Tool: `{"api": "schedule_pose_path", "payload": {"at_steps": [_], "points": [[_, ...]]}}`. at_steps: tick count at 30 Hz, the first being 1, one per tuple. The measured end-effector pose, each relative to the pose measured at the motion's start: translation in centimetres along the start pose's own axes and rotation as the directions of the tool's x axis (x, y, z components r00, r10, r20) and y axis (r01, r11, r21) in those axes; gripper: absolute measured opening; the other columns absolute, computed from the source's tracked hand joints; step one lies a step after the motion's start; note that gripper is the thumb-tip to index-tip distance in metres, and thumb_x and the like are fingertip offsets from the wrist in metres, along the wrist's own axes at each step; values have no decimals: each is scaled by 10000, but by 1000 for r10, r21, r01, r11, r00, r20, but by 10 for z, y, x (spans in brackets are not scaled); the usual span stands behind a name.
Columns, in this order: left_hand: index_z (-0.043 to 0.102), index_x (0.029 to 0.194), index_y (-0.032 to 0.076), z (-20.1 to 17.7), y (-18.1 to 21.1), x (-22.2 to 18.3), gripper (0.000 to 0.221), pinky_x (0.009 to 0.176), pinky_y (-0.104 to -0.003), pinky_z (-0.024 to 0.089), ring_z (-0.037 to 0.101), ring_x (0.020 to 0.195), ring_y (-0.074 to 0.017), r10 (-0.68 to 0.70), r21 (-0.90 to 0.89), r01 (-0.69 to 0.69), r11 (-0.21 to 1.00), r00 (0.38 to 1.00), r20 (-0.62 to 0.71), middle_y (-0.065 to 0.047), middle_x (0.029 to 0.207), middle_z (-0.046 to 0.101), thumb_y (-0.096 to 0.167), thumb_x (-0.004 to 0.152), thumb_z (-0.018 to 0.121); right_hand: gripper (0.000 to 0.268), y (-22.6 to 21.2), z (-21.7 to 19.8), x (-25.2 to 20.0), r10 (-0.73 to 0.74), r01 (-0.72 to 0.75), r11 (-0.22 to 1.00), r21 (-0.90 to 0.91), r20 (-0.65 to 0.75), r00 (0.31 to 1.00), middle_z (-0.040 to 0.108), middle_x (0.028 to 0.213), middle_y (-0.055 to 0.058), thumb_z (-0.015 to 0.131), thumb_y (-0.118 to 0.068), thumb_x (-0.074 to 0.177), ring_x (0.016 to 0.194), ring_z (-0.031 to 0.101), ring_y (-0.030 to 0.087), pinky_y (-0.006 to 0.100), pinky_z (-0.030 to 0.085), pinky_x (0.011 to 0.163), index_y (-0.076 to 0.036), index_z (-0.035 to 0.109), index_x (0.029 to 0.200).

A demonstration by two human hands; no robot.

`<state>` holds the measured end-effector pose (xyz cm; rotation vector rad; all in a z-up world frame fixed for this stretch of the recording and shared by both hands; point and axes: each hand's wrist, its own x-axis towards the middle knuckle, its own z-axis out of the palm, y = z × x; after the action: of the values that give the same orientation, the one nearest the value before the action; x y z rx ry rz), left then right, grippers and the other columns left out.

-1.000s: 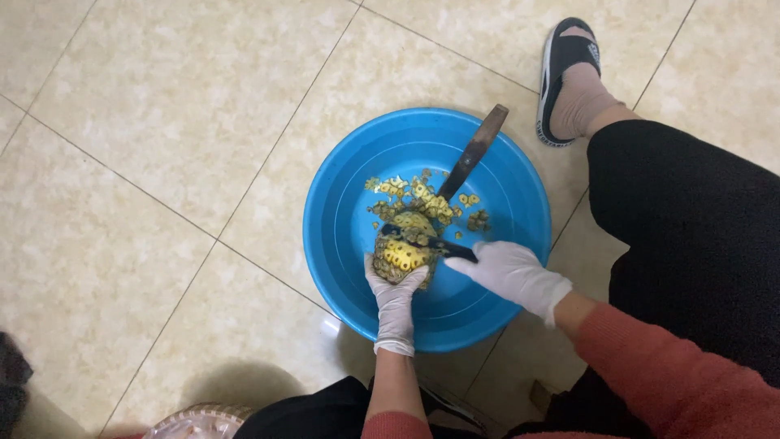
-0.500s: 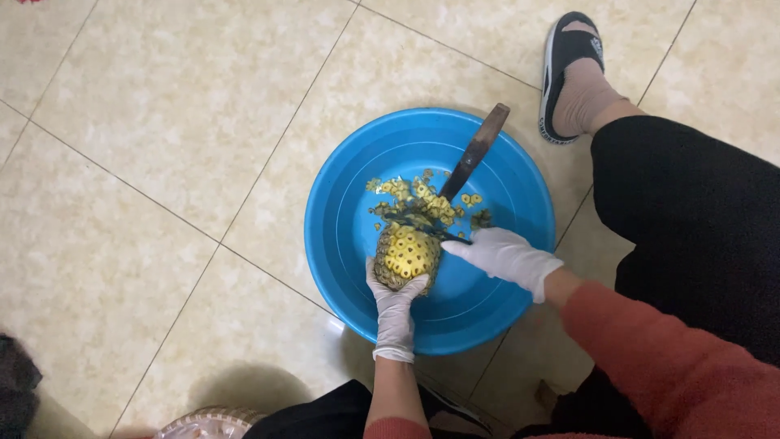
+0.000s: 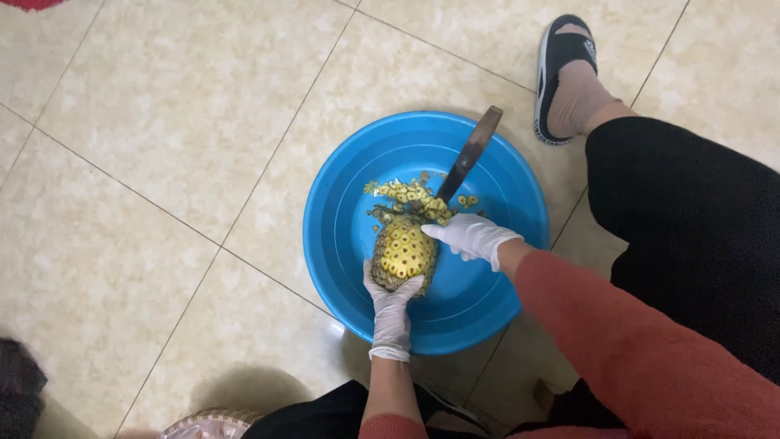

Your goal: Removing the eyes from a peeled pineapple using a knife over a plastic basin.

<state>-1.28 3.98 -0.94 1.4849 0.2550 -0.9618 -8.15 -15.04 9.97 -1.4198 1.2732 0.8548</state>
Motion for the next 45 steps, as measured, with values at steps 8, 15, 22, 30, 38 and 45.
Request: {"api": "schedule_pose_path", "payload": {"at_steps": [8,15,22,30,38,45], "points": [[387,1563,370,-2,6,3,1266,1064,-509,534,472,1417,-368,-31,14,31,999,999,-20,-144,1572,411,-107,539,957,807,24,16,67,-49,50,995,83,-18,999,737,1164,103,418,-745,986,1010,743,226,372,596,856,-36,672,1277],[320,1587,396,-4,1,5,1242,1004,-568,525,451,1379,-382,-112,-43,110,993,993,-43,-141,1571,345,-87,616,926,879,40,10,42,-28,20,931,364,15,1000,672,748,149,468,-764,946,528,607,213,323,530,498,46,739,1153],[349,1566,383,2,16,-2,1118,921,-516,572,530,1288,-395,-156,-168,143,975,986,-65,-131,1532,373,-47,686,889,941,72,27,26,-101,100,995,-9,-88,991,728,918,95,452,-801,919,736,716,169,309,561,666,-52,530,1484],[352,1570,384,2,12,1,1151,935,-525,552,523,1305,-384,-133,-104,128,986,990,-46,-121,1532,384,-70,664,897,882,51,18,42,-107,97,989,-109,-81,991,680,1251,146,437,-770,937,981,711,252,485,434,1117,-40,578,1412],[397,1519,395,0,23,-5,1058,923,-495,548,561,1250,-388,-182,-209,168,963,982,-51,-113,1448,432,-82,693,855,875,51,10,45,-5,5,979,202,1,1000,655,789,131,434,-780,956,573,575,244,382,482,609,0,708,1244],[431,1497,383,-2,19,0,985,930,-528,562,592,1238,-403,-181,-257,159,953,981,-63,-109,1451,481,-73,725,840,922,58,23,44,-54,51,997,-57,-52,997,729,863,79,360,-775,954,602,662,181,341,545,649,-69,485,1534]]}}
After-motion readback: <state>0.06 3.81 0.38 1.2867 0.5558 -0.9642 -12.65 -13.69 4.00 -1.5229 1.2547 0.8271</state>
